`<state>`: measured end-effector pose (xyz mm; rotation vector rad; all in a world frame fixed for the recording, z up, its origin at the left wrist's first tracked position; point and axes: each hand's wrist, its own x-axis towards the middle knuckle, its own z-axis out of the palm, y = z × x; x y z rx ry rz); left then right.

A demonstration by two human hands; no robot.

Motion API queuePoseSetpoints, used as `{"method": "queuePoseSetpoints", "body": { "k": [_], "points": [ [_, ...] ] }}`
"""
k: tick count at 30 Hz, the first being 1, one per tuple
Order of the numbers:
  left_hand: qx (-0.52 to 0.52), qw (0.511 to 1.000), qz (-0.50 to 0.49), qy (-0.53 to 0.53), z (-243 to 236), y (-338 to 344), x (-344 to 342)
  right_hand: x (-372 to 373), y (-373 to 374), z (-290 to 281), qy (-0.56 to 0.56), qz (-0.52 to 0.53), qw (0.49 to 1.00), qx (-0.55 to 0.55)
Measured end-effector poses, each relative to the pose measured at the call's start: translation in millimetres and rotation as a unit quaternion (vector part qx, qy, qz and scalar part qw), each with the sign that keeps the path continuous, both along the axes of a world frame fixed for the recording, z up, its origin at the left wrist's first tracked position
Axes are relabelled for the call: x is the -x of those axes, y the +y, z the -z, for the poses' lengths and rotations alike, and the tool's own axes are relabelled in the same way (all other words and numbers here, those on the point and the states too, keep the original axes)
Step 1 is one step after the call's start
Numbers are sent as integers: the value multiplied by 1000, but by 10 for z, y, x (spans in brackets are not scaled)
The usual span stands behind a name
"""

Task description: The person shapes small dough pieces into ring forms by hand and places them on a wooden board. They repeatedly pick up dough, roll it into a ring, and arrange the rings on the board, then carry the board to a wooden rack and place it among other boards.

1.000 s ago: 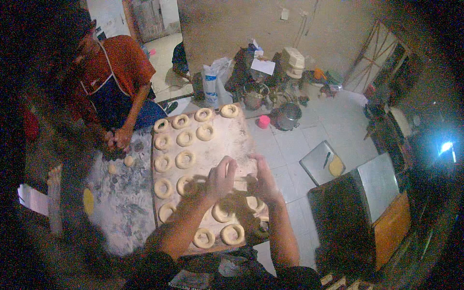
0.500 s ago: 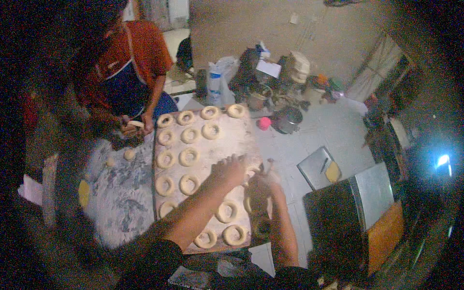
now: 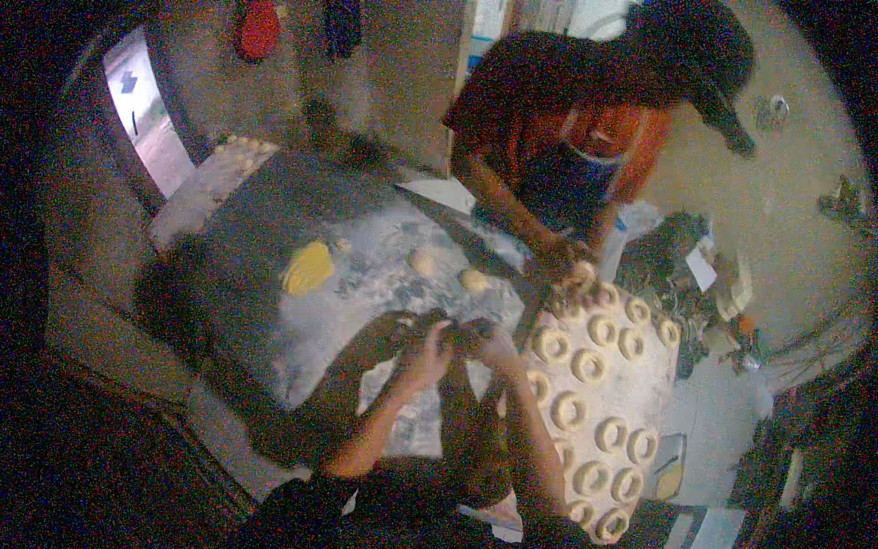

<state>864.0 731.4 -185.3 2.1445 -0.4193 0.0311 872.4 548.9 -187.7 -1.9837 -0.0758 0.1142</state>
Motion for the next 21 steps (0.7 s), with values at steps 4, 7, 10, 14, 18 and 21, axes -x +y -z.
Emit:
{"method": "queuePoseSetpoints", "body": {
  "k": [4,7,10,14,18,21],
  "points": [
    [30,998,-49,23,405,1160,-363,-1446,610,275,-61,-24,977,204],
    [107,993,-47,15,543,1608,-395,-1975,746,174,-179,-47,928,324],
    [185,980,-26,-69,580,1733,-586,-2022,839,-95,40,-98,969,223],
    [239,967,-20,90,284,1686,-776,-1565,1169,-438,55,-92,994,-29],
    [349,928,44,126,-327,1643,-785,-893,1533,-857,56,-89,968,-230],
    [332,936,64,104,-662,1709,-656,-583,1649,-1137,36,-106,964,-241]
  ]
}}
